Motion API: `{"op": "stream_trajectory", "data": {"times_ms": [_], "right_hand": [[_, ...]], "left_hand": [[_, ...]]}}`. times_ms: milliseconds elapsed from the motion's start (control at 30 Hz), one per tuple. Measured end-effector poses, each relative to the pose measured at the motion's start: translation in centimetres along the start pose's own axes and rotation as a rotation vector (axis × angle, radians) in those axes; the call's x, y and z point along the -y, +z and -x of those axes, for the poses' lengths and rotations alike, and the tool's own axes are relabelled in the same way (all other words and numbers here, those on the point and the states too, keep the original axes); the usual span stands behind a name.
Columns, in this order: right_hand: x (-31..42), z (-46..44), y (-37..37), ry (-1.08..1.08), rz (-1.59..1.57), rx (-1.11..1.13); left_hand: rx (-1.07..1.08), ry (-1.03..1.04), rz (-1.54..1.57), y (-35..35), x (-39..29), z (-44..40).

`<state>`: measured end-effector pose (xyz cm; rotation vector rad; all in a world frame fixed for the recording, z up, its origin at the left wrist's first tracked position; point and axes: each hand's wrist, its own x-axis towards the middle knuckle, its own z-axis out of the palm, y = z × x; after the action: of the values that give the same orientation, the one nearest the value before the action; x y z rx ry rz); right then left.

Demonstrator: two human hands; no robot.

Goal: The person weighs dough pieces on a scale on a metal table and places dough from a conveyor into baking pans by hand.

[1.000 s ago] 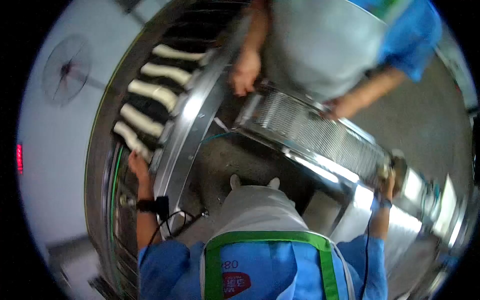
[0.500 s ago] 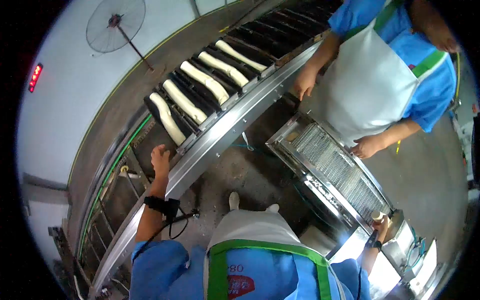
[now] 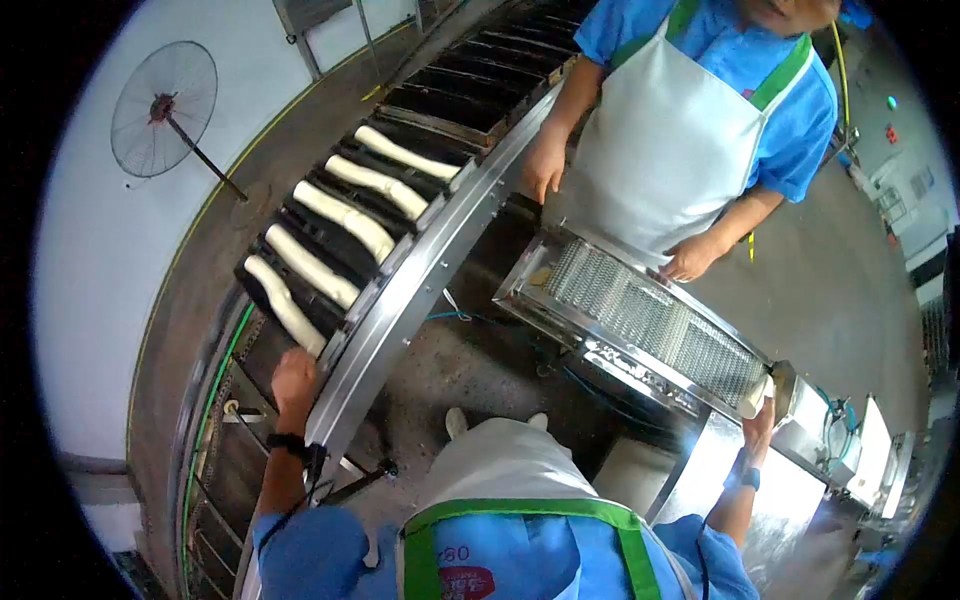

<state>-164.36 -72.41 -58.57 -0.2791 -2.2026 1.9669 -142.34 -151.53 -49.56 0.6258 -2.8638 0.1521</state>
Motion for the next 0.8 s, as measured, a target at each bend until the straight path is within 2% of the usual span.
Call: {"op": "stream_trajectory", "data": {"times_ms": [33,67,133,167,200,267,300,367,400,433,467,500,533,567,633,667,767,800], "right_hand": [[0.2,0.9,0.7,-0.048,0.068,0.016],[0.3,1.7,1.7,0.003,-0.054,0.039],[0.6,3.1,3.5,0.249,-0.445,0.050],[0.0,3.4,3.8,0.377,-0.581,-0.036],[0.2,3.7,4.5,0.359,-0.536,0.040],[-1.0,3.9,4.3,0.272,-0.465,0.119],[-2.0,3.7,4.0,0.202,-0.440,0.122],[2.0,4.7,6.0,0.445,-0.575,0.018],[0.3,4.0,4.8,0.471,-0.628,0.007],[1.4,3.8,5.3,0.458,-0.631,0.007],[3.2,4.1,6.1,0.432,-0.609,-0.014],[4.2,4.1,6.8,0.409,-0.588,-0.034],[2.5,3.7,6.3,0.409,-0.648,-0.193],[2.9,4.0,6.6,0.408,-0.647,-0.193],[4.1,4.8,7.5,0.221,-0.480,0.043],[4.6,5.0,7.9,0.151,-0.421,0.116],[4.0,5.5,9.4,-0.323,0.245,0.046],[4.4,5.3,10.8,-0.403,0.353,0.027]], "left_hand": [[-0.077,0.008,0.050,0.1,0.8,1.5],[-0.158,0.015,0.100,0.2,1.7,3.0],[-0.121,-0.046,0.067,-0.8,2.8,6.2],[-0.025,-0.067,-0.169,-0.2,4.9,7.9],[0.139,-0.190,-0.311,-1.4,5.3,8.5],[0.095,-0.700,-0.447,-1.2,9.5,9.1],[0.061,-0.765,-0.327,-3.1,10.3,7.9],[-0.050,-0.697,-0.248,-6.7,8.4,1.6],[-0.197,-0.540,-0.140,-8.4,5.2,-2.6],[-0.100,-0.425,-0.094,-8.0,5.0,-6.9],[-0.146,-0.412,0.227,-10.3,-0.3,-11.0],[-0.256,-0.268,0.227,-8.0,-1.3,-15.2],[-0.144,-0.231,0.398,-7.0,-3.4,-19.0],[-0.127,-0.057,0.283,-7.3,-7.3,-22.1],[-0.139,0.174,0.417,-8.0,-14.7,-25.9],[-0.048,0.168,0.418,-7.7,-17.1,-27.3],[0.114,0.169,0.348,-1.9,-20.9,-31.8],[0.207,0.119,0.341,-1.9,-22.3,-32.4]]}}
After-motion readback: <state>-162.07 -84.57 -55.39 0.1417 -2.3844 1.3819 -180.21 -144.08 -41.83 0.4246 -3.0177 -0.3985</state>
